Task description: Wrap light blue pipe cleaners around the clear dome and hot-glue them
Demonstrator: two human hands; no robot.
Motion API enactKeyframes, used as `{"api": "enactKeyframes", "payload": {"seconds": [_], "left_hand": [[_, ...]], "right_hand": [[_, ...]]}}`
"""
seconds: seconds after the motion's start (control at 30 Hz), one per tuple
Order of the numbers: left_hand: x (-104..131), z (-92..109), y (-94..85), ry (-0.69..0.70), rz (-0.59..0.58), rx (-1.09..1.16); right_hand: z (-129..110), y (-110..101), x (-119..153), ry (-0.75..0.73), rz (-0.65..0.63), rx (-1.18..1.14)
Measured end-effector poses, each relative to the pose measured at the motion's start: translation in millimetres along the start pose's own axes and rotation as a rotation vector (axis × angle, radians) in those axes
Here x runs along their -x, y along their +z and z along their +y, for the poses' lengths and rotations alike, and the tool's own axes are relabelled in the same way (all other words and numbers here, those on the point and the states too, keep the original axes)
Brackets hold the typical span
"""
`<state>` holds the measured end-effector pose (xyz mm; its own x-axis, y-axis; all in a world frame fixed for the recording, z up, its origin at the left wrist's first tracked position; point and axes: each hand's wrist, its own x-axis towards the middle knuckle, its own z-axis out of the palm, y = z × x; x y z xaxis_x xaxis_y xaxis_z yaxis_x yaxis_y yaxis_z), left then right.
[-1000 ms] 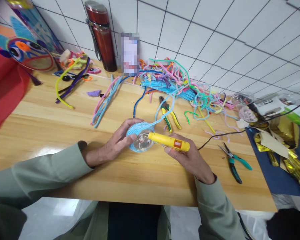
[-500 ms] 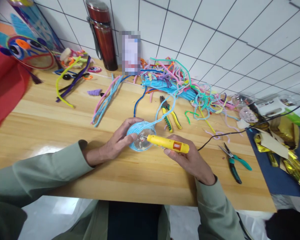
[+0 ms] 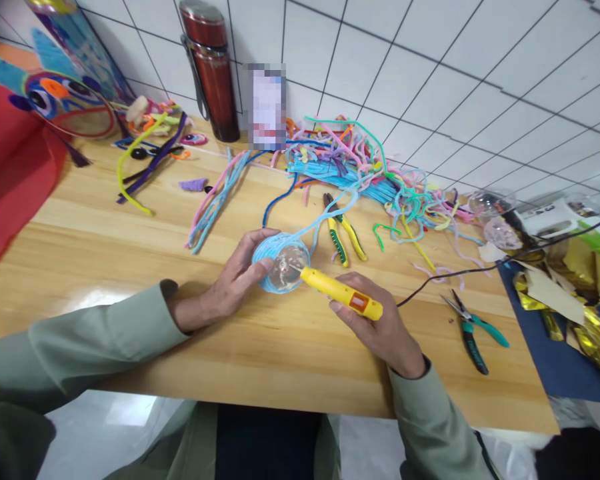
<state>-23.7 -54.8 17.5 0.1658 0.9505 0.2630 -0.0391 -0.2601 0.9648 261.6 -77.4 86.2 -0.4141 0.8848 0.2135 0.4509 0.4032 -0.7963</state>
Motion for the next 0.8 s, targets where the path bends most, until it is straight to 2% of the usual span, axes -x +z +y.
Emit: {"api": "enactKeyframes", "payload": {"seconds": [0.37,0.8], "left_hand": [[0.2,2.0,0.1,0.041,-0.004,-0.06],[-0.7,-3.6,-0.6,0.075,-0.014,-0.087]], "right_hand": [[15.2,9.9,9.4,-0.21,0.027,0.184],[10.3,12.2,9.1,-0.239,0.022,0.224]]}}
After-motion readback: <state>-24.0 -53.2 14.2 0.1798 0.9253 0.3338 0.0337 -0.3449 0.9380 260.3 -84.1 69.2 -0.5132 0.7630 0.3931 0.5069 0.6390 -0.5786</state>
